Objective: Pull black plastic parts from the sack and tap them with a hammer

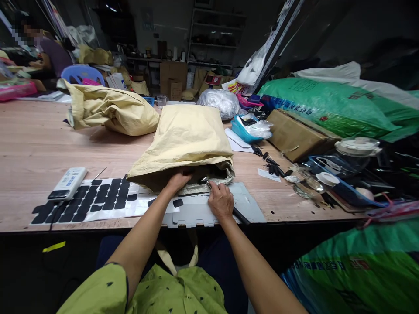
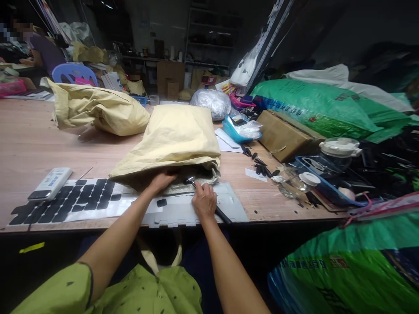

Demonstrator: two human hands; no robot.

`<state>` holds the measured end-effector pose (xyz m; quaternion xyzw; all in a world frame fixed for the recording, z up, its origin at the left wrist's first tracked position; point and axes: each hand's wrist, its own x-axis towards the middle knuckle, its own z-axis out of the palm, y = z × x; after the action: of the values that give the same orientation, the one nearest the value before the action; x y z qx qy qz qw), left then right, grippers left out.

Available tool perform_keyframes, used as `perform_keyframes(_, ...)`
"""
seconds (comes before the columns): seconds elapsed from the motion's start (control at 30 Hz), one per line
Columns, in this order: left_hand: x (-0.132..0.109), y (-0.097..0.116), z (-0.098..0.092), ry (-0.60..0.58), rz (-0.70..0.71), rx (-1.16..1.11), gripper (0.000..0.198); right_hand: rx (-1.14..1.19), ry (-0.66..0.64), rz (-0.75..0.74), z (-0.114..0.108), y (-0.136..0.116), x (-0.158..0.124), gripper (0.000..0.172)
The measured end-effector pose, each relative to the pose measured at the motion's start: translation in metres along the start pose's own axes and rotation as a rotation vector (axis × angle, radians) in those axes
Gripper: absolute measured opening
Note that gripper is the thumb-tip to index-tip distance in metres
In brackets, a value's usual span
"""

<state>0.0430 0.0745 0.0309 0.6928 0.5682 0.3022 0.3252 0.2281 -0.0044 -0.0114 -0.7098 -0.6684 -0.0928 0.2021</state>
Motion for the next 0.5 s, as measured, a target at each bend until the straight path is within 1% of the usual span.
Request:
perform_keyframes(0.03,-0.015,-0.004,-0.006,-0.025,-0.001,0.031,0.028,-0.003,0.002,-0.002,0.000,0.000,0.000,0.038)
perform_keyframes(0.1,-0.043,-0.013,-0.013,-0.059,0.046,0.108,0.023,-0.003,-0.001,-0.003,0.000,-0.001,-0.001,0.038)
perform_keyframes(0.2,-0.072,-0.026,-0.015,-0.034,0.098,0.196,0.019,0.013,-0.013,0.011,-0.001,-0.001,-0.001,0.038)
perform_keyframes(0.27,-0.080,-0.033,-0.012,-0.019,0.095,0.195,0.020,0.039,-0.025,0.024,-0.001,0.000,0.000,0.038)
perform_keyframes(0.37,-0.080,-0.038,-0.009,-0.031,0.100,0.169,0.022,0.124,-0.049,0.046,-0.003,0.003,0.003,0.038)
perform_keyframes(0.5,-0.076,-0.037,-0.010,-0.052,0.079,0.153,0.024,0.357,-0.021,0.117,-0.013,0.000,-0.004,0.038)
